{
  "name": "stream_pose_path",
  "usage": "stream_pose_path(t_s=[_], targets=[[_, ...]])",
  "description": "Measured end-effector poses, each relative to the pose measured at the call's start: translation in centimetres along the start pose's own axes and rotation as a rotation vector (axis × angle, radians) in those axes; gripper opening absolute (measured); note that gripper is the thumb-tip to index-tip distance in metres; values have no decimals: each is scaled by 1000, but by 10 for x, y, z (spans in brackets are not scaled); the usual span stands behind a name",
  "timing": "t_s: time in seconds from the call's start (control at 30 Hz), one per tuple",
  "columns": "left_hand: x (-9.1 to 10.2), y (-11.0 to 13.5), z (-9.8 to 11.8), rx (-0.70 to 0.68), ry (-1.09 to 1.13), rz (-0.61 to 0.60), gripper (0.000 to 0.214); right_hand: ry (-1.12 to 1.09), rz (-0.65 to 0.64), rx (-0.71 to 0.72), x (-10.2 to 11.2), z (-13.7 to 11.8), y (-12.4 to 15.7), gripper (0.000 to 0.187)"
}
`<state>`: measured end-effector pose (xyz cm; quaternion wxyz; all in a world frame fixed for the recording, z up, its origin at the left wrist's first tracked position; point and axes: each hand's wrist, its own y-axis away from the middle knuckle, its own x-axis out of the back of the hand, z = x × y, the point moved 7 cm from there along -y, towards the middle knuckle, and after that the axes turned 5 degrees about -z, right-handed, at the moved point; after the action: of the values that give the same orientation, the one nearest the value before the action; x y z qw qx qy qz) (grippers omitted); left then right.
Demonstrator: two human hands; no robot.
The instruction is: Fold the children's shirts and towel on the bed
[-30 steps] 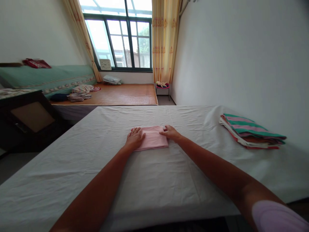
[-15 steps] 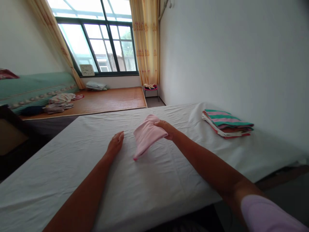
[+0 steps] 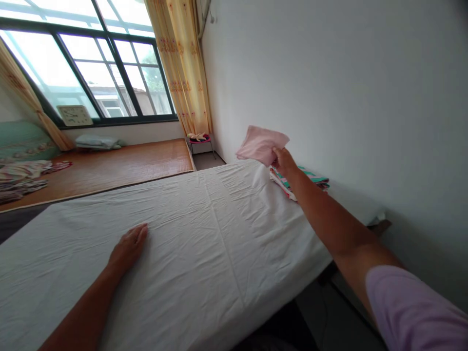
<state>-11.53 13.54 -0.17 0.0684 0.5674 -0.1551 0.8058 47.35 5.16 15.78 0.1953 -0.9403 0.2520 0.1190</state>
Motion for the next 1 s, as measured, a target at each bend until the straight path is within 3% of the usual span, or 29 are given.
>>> stream_pose_path(t_s=[0.1, 0.2, 0.33, 0.43, 0.5, 0.57, 0.67, 0.73, 0.8, 0.83, 0.93, 1.0], targets=[[-2, -1, 0, 3, -31, -10, 58, 128, 273, -131, 91, 7, 0, 10], [-4, -2, 0, 1, -48, -30, 59, 228, 353, -319, 155, 28, 28, 13], [-7, -2, 0, -1, -89, -68, 62, 270, 285, -445, 196, 40, 61, 7], [-7, -1, 2, -6, -117, -60, 59, 565, 279, -461, 215, 29, 67, 16], [-6, 0, 5, -19, -139, -52, 57, 822, 366, -335, 220, 7, 60, 23], [-5, 1, 10, -32, -165, -57, 57, 1033, 438, -82, 205, -22, 47, 24], [-3, 3, 17, -26, -202, -60, 57, 1311, 312, 308, 147, -50, 24, 31], [-2, 5, 22, -18, -219, -55, 56, 1448, 141, 425, 111, -48, 11, 36], [0, 6, 26, -19, -221, -47, 55, 1570, 26, 393, 96, -31, 1, 41], [0, 7, 27, -22, -219, -42, 55, 1620, -12, 314, 99, -18, -3, 43], [1, 8, 29, -27, -215, -31, 55, 1696, -76, -55, 138, 30, -6, 46], [1, 8, 29, -28, -223, -30, 57, 1709, -80, -210, 166, 53, -4, 50]])
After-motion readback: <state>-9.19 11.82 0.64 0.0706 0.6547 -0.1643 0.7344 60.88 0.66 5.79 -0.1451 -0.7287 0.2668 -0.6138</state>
